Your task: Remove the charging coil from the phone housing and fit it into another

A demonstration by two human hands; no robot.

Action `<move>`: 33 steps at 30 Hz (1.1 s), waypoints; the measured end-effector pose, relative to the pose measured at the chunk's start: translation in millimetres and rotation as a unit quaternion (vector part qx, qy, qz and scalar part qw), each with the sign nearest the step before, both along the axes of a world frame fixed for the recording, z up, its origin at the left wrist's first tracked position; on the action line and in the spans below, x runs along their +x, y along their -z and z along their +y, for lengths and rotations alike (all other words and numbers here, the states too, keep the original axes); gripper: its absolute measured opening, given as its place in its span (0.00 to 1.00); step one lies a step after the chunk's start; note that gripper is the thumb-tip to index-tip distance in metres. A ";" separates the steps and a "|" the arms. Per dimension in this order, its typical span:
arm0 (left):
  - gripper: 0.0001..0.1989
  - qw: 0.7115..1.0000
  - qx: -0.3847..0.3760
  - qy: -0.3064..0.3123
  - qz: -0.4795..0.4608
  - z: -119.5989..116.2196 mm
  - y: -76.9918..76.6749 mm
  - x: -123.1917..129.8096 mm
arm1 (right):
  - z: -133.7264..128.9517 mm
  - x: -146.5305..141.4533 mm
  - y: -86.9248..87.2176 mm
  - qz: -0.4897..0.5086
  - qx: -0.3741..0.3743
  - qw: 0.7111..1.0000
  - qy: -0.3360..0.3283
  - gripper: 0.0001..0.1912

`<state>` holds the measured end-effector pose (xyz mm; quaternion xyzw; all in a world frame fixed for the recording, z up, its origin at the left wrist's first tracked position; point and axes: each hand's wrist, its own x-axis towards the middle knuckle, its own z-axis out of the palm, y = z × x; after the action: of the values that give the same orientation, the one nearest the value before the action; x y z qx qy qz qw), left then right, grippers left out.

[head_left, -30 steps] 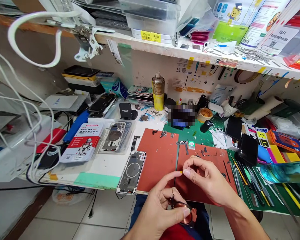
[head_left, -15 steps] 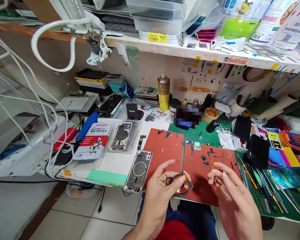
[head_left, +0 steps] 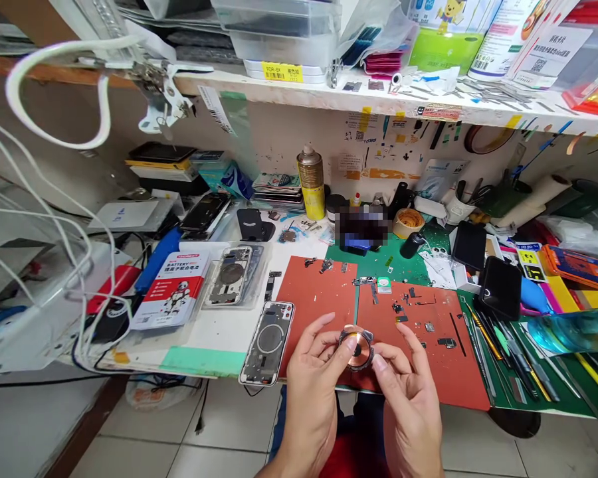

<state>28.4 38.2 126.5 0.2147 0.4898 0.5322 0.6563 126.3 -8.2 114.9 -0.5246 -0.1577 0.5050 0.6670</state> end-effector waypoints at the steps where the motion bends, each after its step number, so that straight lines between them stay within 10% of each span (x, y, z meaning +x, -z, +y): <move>1: 0.34 1.000 -0.001 -0.002 -0.001 -0.3 0.6 -0.1 | 0.0 0.8 1.5 0.004 0.000 1.000 0.001 0.41; 17: 0.26 0.998 0.007 0.012 0.055 -1.0 11.5 -13.1 | 11.1 16.0 -3.2 0.001 -0.030 0.999 -0.027 0.51; 27: 0.14 0.917 0.098 0.363 0.135 51.9 -27.8 -45.8 | 26.0 51.3 -31.0 -0.025 -0.040 0.975 -0.218 0.48; 33: 0.14 0.934 0.088 0.325 0.123 40.7 -25.3 -32.1 | 21.8 45.6 -28.3 -0.021 -0.015 0.985 -0.173 0.46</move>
<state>-3.7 78.9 151.9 0.4831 0.4214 0.3005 0.7062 171.9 13.6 143.2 -0.5100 -0.2520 0.6039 0.5583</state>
